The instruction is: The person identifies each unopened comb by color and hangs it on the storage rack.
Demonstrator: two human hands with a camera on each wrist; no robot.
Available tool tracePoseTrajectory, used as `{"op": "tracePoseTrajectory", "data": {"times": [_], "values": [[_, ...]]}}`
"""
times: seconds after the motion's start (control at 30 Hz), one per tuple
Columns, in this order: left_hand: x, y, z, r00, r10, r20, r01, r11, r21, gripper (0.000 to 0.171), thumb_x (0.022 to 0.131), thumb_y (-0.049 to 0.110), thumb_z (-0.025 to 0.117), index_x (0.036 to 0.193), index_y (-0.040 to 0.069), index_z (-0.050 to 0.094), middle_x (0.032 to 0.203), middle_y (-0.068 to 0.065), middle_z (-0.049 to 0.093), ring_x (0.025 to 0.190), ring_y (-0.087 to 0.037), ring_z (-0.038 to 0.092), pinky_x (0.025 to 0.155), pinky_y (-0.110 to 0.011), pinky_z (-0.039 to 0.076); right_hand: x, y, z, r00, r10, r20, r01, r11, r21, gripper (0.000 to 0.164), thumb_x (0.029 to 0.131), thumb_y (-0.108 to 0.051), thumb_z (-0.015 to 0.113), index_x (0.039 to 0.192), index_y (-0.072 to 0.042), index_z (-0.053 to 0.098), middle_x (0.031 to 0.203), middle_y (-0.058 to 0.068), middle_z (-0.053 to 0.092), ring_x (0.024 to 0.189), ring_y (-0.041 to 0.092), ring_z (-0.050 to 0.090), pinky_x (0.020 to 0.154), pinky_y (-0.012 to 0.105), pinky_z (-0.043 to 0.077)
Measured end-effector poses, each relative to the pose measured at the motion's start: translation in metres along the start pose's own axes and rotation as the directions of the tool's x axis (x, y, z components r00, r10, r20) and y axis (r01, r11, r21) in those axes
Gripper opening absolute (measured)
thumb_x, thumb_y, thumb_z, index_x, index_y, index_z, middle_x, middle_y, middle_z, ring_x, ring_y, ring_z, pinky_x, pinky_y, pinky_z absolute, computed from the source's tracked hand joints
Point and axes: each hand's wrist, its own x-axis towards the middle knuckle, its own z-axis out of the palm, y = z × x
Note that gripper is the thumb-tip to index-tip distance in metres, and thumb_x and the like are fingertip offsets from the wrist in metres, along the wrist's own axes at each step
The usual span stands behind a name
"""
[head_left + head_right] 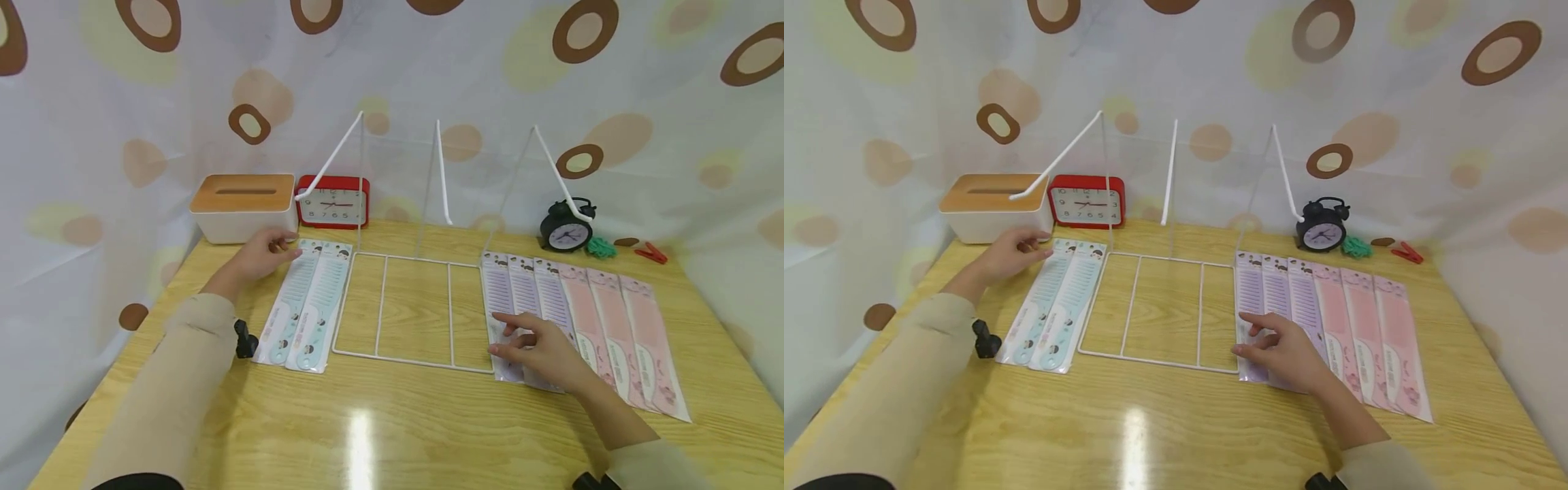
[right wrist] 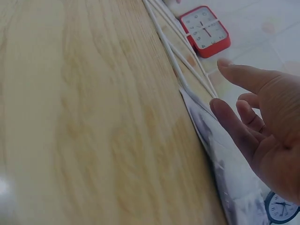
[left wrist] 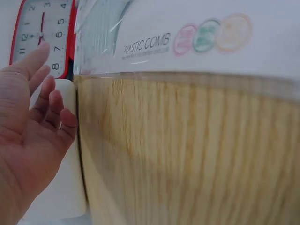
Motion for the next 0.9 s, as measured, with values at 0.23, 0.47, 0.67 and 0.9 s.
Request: {"op": "tracePoseTrajectory", "data": {"times": [0.23,0.47,0.67,0.9], "values": [[0.008,-0.007,0.001,0.999,-0.027,0.024,0.026,0.999,0.030,0.051,0.100,0.026,0.062,0.144,0.004,0.051,0.109,-0.014,0.051,0.102,-0.026,0.045,0.083,-0.034,0.039,0.007,0.010,0.019,1.000,0.003,-0.013,-0.003,0.998,0.063,0.060,0.085,-0.021,0.081,0.138,-0.004,0.059,0.100,0.011,0.060,0.065,0.001,0.060,0.054,0.021,0.048],[0.020,0.000,0.001,0.989,-0.061,0.136,0.039,0.986,0.160,0.063,0.097,0.037,0.064,0.151,0.011,0.044,0.103,-0.014,0.048,0.098,-0.027,0.046,0.076,-0.033,0.039,0.006,0.019,0.021,0.997,-0.081,-0.005,0.081,0.997,-0.008,0.063,0.079,-0.019,0.086,0.135,-0.002,0.061,0.101,0.009,0.062,0.069,0.004,0.062,0.060,0.022,0.050],[0.023,0.007,-0.003,0.977,-0.090,0.194,0.044,0.972,0.229,0.067,0.099,0.036,0.061,0.156,0.013,0.035,0.111,-0.016,0.047,0.112,-0.032,0.044,0.087,-0.040,0.039,0.005,0.019,0.020,0.995,-0.092,0.029,0.091,0.996,0.006,0.069,0.078,-0.021,0.086,0.137,0.002,0.057,0.105,0.011,0.063,0.073,0.006,0.065,0.064,0.022,0.051],[0.025,0.007,-0.001,0.981,-0.040,0.192,-0.014,0.961,0.275,0.059,0.098,0.031,0.065,0.149,0.008,0.046,0.092,-0.012,0.048,0.093,-0.025,0.048,0.077,-0.035,0.038,0.006,0.019,0.019,0.998,-0.050,0.033,0.050,0.998,-0.025,0.072,0.076,-0.023,0.088,0.136,0.003,0.058,0.102,0.007,0.063,0.071,0.006,0.062,0.063,0.022,0.050]]}}
